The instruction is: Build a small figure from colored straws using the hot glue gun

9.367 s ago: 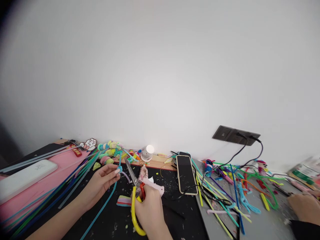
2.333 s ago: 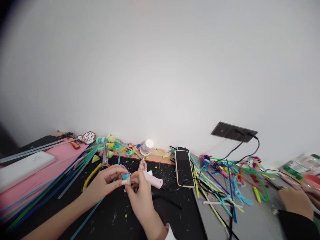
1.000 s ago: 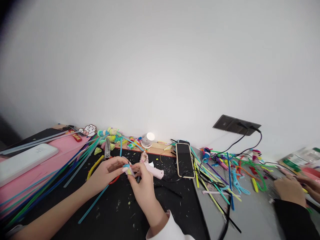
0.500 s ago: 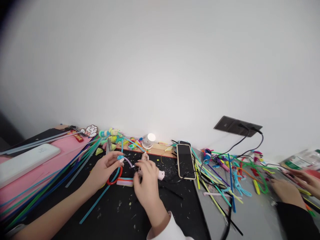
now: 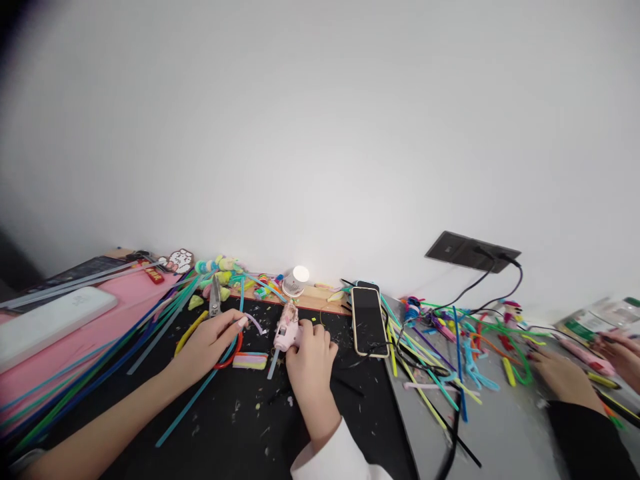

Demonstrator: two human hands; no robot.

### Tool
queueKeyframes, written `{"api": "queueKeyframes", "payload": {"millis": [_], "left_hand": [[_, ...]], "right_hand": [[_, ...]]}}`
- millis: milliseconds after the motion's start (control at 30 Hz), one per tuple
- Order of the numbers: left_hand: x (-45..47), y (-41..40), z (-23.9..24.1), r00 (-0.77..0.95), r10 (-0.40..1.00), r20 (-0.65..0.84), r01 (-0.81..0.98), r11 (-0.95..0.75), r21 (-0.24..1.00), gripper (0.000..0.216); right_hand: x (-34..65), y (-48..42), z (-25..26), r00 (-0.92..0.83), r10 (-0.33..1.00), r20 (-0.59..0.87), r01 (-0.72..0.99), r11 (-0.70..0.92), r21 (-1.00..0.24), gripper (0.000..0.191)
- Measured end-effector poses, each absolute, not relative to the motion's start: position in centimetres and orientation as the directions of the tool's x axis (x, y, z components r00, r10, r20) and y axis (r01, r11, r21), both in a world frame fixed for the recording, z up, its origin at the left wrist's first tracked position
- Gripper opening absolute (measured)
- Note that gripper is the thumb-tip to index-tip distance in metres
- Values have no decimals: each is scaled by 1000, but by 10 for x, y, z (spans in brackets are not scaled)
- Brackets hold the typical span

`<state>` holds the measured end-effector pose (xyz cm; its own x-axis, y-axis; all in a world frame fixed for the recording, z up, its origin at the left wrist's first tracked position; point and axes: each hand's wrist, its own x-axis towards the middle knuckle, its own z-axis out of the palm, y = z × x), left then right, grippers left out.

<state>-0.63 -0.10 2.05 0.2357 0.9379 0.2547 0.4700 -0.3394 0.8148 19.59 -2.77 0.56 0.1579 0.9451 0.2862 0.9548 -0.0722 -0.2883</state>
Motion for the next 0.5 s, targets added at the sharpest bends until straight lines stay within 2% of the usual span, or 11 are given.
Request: {"api": "queueKeyframes", "payload": {"millis": [133,267,500], "left_hand": [[-6,0,13,288,926,245,490,-362,793,40],[-6,-1,9,346,911,224,495,-380,782,43],[-9,0,11,404,899,170,554,-389,737,29]], "right_hand": [[198,-28,14,179,918,352,928,-39,-370,32],[197,-29,17,185,911,368,886,8,-465,27],[198,-26,15,199,918,342,847,14,-531,28]]}}
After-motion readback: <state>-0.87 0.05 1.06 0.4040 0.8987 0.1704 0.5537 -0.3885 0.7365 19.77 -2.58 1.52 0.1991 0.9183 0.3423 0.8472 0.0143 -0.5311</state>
